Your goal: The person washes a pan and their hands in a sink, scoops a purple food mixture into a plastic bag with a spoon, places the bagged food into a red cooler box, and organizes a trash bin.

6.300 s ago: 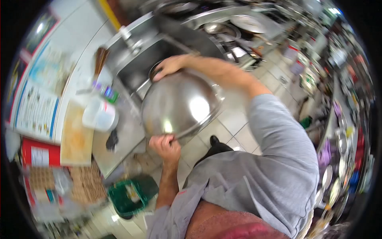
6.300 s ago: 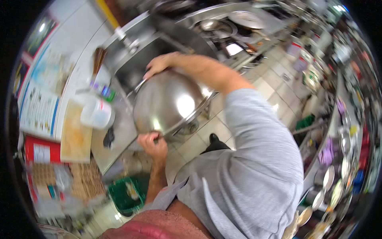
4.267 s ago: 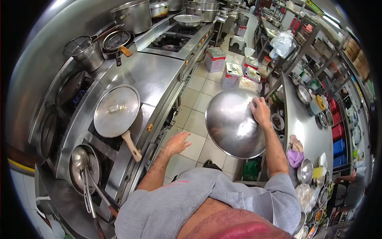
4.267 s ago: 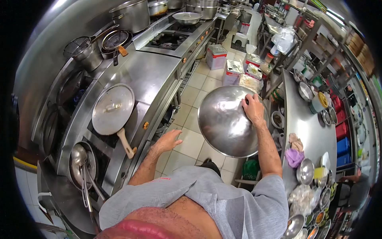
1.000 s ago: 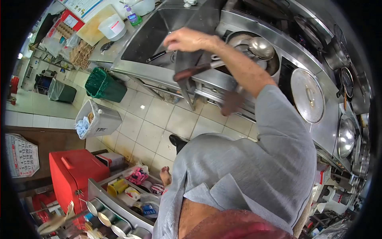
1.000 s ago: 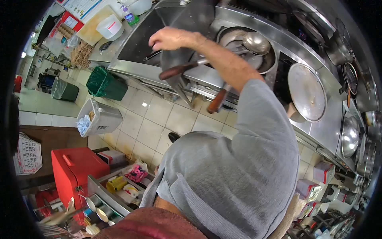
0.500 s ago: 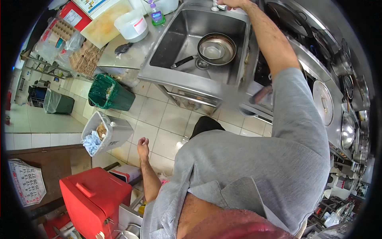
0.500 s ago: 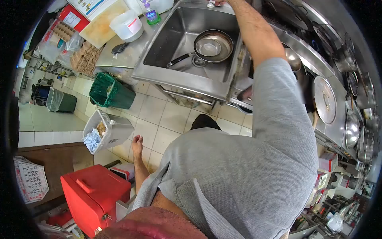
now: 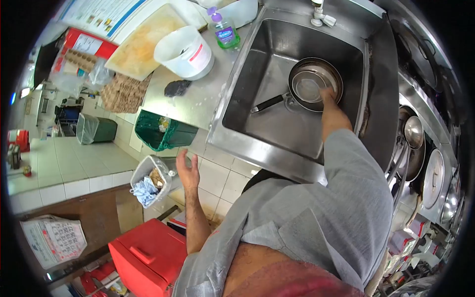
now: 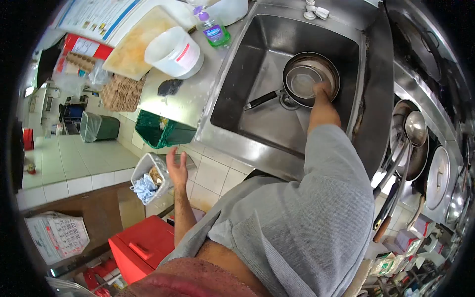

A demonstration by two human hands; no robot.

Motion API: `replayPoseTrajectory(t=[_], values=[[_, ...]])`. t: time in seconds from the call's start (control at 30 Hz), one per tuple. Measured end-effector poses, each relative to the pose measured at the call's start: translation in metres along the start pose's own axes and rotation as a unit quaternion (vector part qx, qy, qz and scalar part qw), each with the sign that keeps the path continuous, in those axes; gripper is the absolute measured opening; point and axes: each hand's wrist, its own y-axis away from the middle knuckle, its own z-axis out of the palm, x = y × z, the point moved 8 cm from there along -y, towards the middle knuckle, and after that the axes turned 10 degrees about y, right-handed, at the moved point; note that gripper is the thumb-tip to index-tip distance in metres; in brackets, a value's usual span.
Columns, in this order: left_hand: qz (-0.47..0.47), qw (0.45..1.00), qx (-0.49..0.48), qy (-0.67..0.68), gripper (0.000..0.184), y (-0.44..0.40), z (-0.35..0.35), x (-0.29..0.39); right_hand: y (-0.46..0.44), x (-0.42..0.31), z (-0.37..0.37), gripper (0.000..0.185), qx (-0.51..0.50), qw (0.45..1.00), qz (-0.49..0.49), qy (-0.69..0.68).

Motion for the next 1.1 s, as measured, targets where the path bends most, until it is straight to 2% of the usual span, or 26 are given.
replayPoseTrajectory(t=[0.03,0.1,0.13,0.17,0.2,0.23,0.3,0.33,0.4,0.43,0.5,0.57,0.63,0.7,0.77,0.9,0.93,1.0,1.07,1.1], values=[[-0.001,1.0,-0.01,-0.003,0.038,-0.02,0.003,0.012,0.004,0.005,0.01,0.05,-0.006,1.0,0.008,0.0],[0.081,0.995,-0.03,-0.046,0.05,-0.062,0.016,0.05,0.017,0.022,0.025,0.047,0.021,0.994,0.088,-0.061],[0.081,0.995,-0.039,-0.046,0.05,-0.079,0.025,0.057,0.024,0.029,0.034,0.047,0.03,0.989,0.118,-0.081],[0.094,0.986,-0.103,-0.095,0.057,-0.094,0.046,0.063,0.031,0.034,0.058,0.044,-0.031,0.937,0.183,-0.295],[0.108,0.97,-0.164,-0.143,0.064,-0.107,0.069,0.063,0.039,0.027,0.081,0.041,-0.086,0.832,0.235,-0.494],[0.109,0.969,-0.167,-0.143,0.064,-0.12,0.086,0.062,0.042,0.02,0.083,0.041,-0.086,0.831,0.238,-0.495],[0.148,0.937,-0.234,-0.213,0.071,-0.134,0.132,0.062,0.05,0.007,0.085,0.026,-0.074,0.778,0.243,-0.575],[0.147,0.936,-0.241,-0.211,0.071,-0.144,0.148,0.064,0.042,0.009,0.092,0.026,-0.073,0.778,0.249,-0.572],[0.209,0.921,-0.226,-0.237,0.078,-0.159,0.173,0.079,0.025,0.012,0.085,0.023,-0.042,0.837,0.191,-0.512],[0.209,0.923,-0.228,-0.23,0.078,-0.166,0.185,0.084,0.036,0.009,0.065,0.023,-0.036,0.839,0.193,-0.508],[0.264,0.91,-0.252,-0.197,0.077,-0.179,0.212,0.105,0.076,-0.035,-0.029,0.022,-0.015,0.897,0.064,-0.438],[0.284,0.904,-0.251,-0.199,0.076,-0.198,0.242,0.12,0.081,-0.078,-0.079,0.029,-0.067,0.975,-0.054,-0.205],[0.311,0.899,-0.237,-0.197,0.07,-0.216,0.27,0.138,0.125,-0.147,-0.146,0.035,-0.021,0.954,-0.179,-0.239],[0.325,0.901,-0.224,-0.178,0.065,-0.236,0.294,0.152,0.152,-0.188,-0.192,0.039,0.005,0.974,-0.139,-0.176],[0.396,0.853,-0.222,-0.256,0.051,-0.245,0.322,0.162,0.144,-0.212,-0.21,0.043,0.191,0.956,-0.211,-0.078],[0.362,0.893,-0.231,-0.136,0.042,-0.244,0.326,0.171,0.178,-0.198,-0.23,0.043,0.256,0.951,-0.154,-0.078],[0.376,0.887,-0.244,-0.109,0.043,-0.232,0.32,0.168,0.179,-0.183,-0.226,0.043,0.256,0.952,-0.147,-0.076],[0.394,0.877,-0.264,-0.076,0.043,-0.204,0.316,0.165,0.173,-0.154,-0.194,0.044,0.159,0.97,-0.183,0.003],[0.324,0.862,-0.387,-0.049,0.047,-0.175,0.333,0.142,0.17,-0.116,-0.145,0.041,0.067,0.98,-0.158,0.105],[0.326,0.859,-0.391,-0.047,0.047,-0.162,0.337,0.139,0.167,-0.091,-0.112,0.039,0.008,0.98,-0.139,0.143]])
